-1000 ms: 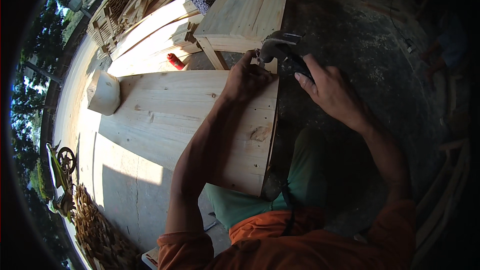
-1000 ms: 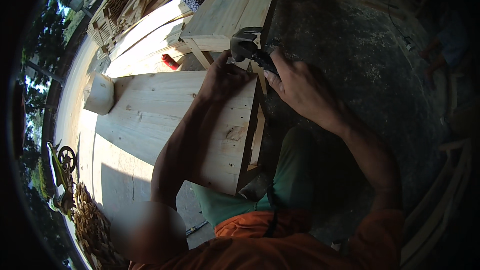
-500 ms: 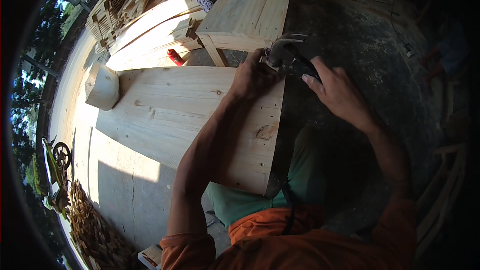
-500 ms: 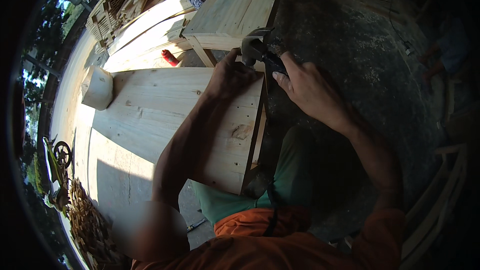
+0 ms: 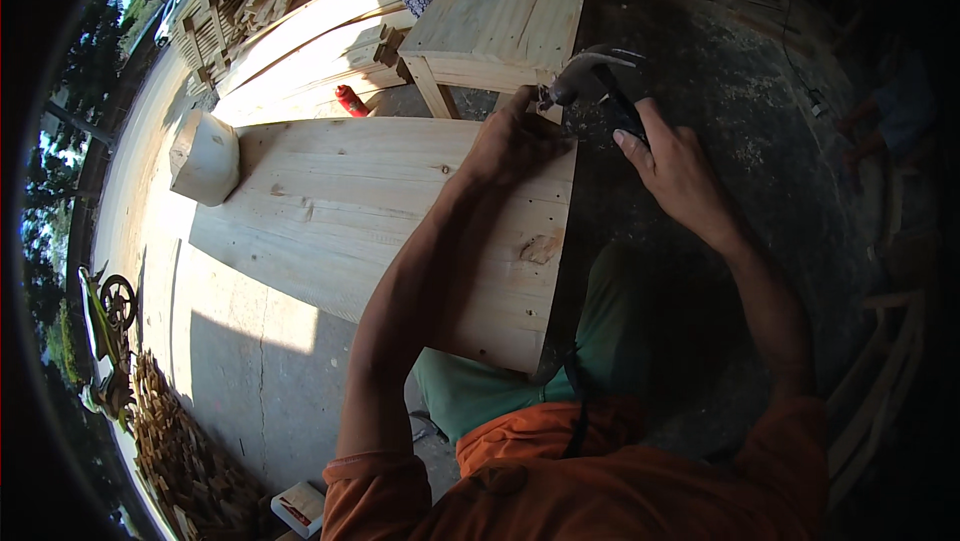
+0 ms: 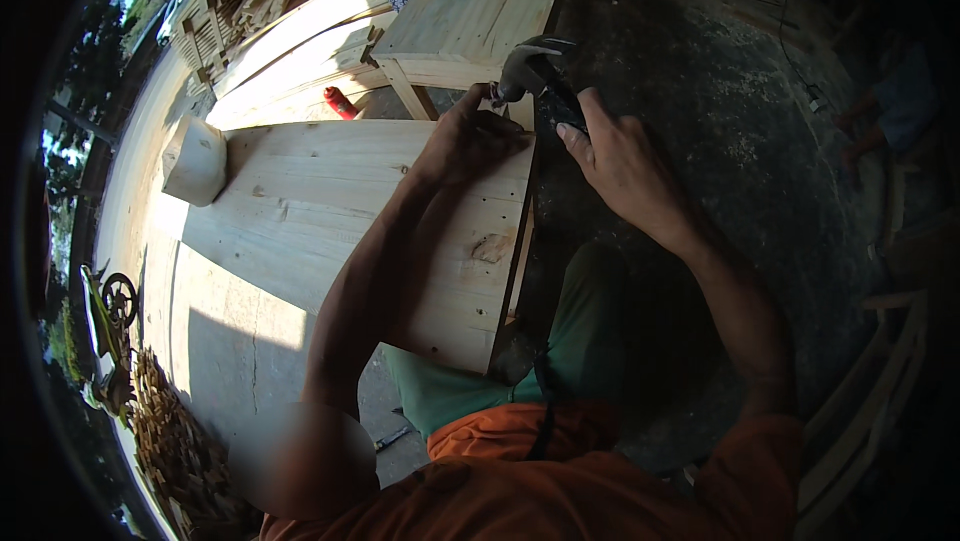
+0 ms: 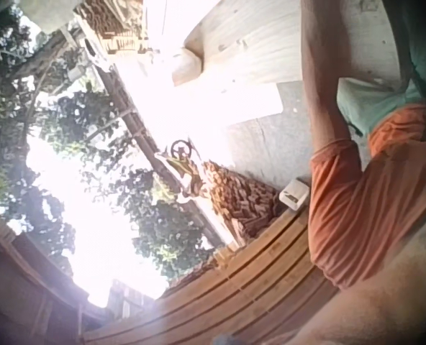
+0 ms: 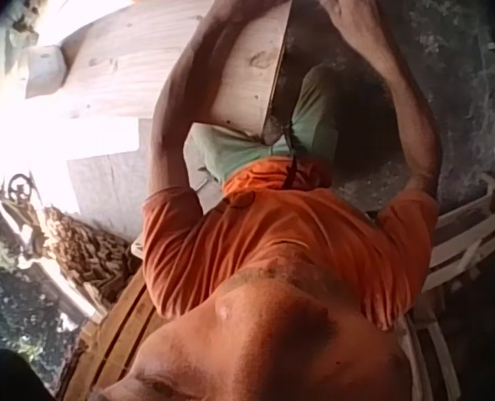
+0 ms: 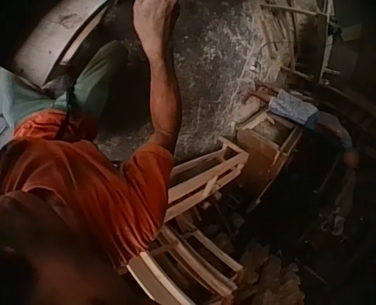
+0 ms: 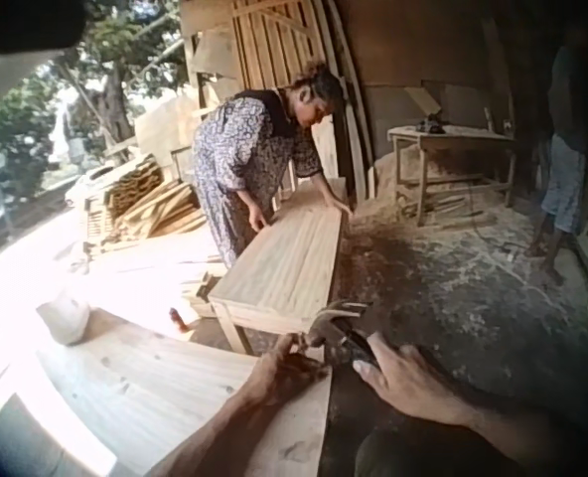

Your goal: Assembling a wooden bench by hammering nails into wood panels.

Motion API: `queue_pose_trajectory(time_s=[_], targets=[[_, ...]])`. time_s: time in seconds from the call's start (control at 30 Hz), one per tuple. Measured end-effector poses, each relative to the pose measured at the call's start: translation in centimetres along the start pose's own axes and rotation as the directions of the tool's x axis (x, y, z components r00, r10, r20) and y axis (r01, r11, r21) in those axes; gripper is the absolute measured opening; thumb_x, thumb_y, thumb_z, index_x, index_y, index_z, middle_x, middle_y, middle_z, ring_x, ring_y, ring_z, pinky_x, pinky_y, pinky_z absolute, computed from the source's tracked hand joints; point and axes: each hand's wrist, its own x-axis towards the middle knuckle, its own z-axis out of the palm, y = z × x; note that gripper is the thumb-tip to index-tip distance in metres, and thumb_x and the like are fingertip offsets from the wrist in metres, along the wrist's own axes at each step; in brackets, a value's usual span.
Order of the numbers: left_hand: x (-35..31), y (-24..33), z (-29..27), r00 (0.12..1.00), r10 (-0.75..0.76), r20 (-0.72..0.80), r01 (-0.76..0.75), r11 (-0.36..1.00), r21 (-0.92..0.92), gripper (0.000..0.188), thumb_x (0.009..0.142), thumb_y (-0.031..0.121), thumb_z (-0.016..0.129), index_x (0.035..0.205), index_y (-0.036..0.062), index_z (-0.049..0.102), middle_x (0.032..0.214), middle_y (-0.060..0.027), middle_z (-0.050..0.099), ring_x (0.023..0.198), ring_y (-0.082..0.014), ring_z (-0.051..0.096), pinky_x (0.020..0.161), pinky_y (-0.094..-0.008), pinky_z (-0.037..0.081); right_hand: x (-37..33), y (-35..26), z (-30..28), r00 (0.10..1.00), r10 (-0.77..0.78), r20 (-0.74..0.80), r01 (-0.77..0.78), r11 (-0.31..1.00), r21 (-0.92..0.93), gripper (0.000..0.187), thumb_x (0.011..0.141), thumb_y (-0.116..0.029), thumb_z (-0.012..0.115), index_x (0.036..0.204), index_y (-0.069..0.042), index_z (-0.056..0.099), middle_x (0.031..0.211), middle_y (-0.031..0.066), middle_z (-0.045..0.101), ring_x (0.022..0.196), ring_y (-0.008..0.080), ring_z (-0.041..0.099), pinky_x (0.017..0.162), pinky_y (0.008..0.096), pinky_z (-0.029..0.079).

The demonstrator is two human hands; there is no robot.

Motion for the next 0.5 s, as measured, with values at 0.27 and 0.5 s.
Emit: queue_pose_trajectory(time_s=[0.27, 0.5], targets=[[-0.9, -0.6, -3.4, 0.976, 0.061, -0.208, 0.055, 0.859, 0.509, 0.059, 0.078, 0.012, 0.077, 0.126, 0.0001, 0.044, 0.098, -0.0156, 0.069, 0.101, -0.0269, 0.066, 0.084, -0.0374, 0.052, -1.0, 0.6, 0.0, 0.995, -0.005, 0.098, 0.018, 0.991, -0.131, 0.025, 0.098, -0.02, 0.055, 0.103, 0.004, 0.049, 0.056, 0.0204, 0.056, 0.053, 0.0354, 0.064, 0.045, 0.0436, 0.042], [-1.3, 0.0, -3.9, 0.959, -0.118, -0.256, 0.239, 0.821, 0.518, 0.06, 0.079, 0.02, 0.075, 0.125, -0.0009, 0.044, 0.087, -0.0173, 0.069, 0.083, -0.0312, 0.069, 0.075, -0.0397, 0.052, 0.9, -5.1, -3.0, 0.996, -0.08, -0.048, 0.071, 0.985, -0.16, 0.03, 0.099, -0.023, 0.055, 0.108, 0.005, 0.05, 0.056, 0.0209, 0.056, 0.052, 0.0316, 0.064, 0.046, 0.042, 0.044]])
